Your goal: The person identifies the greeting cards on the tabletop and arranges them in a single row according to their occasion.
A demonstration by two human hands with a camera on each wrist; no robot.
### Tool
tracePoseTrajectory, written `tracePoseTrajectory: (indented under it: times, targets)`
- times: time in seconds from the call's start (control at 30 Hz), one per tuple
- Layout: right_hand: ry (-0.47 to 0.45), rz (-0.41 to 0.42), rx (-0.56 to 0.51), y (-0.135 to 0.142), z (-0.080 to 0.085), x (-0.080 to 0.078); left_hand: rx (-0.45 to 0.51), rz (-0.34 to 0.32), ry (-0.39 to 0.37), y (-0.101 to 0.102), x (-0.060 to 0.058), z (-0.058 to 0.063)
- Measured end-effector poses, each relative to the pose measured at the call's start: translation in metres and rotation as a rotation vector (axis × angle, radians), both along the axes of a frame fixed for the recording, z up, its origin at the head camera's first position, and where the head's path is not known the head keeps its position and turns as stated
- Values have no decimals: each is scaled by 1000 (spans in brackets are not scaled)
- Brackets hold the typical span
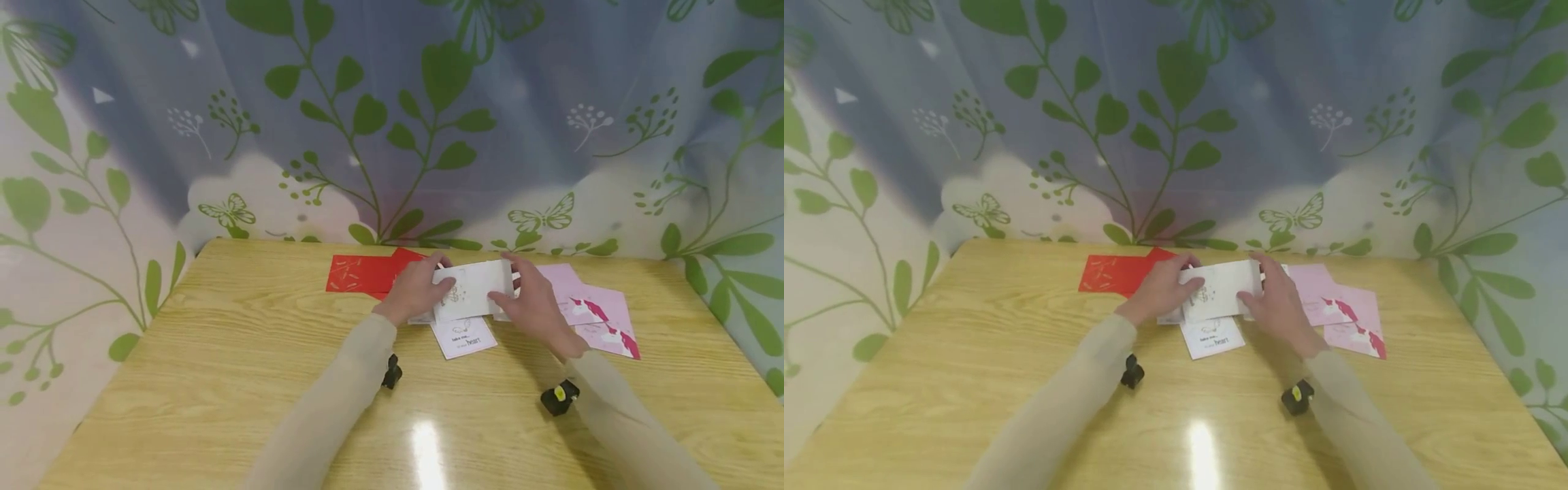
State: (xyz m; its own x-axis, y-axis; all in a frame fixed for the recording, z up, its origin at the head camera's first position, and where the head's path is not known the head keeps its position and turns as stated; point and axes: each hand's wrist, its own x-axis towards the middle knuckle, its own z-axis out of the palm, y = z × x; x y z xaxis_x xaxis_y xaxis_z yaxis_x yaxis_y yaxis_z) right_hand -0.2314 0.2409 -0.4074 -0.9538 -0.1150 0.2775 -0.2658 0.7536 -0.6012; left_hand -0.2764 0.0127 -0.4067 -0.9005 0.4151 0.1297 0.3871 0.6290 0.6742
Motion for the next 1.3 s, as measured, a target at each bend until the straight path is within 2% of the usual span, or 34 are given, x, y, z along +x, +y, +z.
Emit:
tracePoseTrajectory:
  times: [0.1, 0.23, 0.33, 0.47, 0.57, 0.63, 0.8, 0.97, 1.13, 1.3]
  targets:
    - [-5, -59, -69, 0, 6, 5, 155, -8, -41, -5, 3, 4]
    - [-95, -99, -182, -1, 10, 11, 292, 39, -79, -15, 8, 9]
    - [-181, -57, -299, -3, 7, 15, 358, 78, -121, -28, 14, 10]
    - [-322, 43, -408, -9, 2, 19, 405, 100, -192, -47, 25, 8]
    - [-378, 102, -422, -17, -1, 21, 407, 118, -241, -61, 33, 4]
    - [-384, 120, -438, -24, -3, 21, 406, 115, -278, -70, 38, 3]
    - [-327, 125, -480, -43, -8, 19, 415, 97, -377, -93, 50, 1]
    - [-296, 115, -513, -60, -8, 19, 399, 91, -423, -113, 60, -3]
    - [-331, 114, -538, -78, -6, 19, 322, 66, -423, -132, 67, -6]
    - [-355, 130, -524, -100, -7, 18, 219, 84, -351, -154, 71, -8]
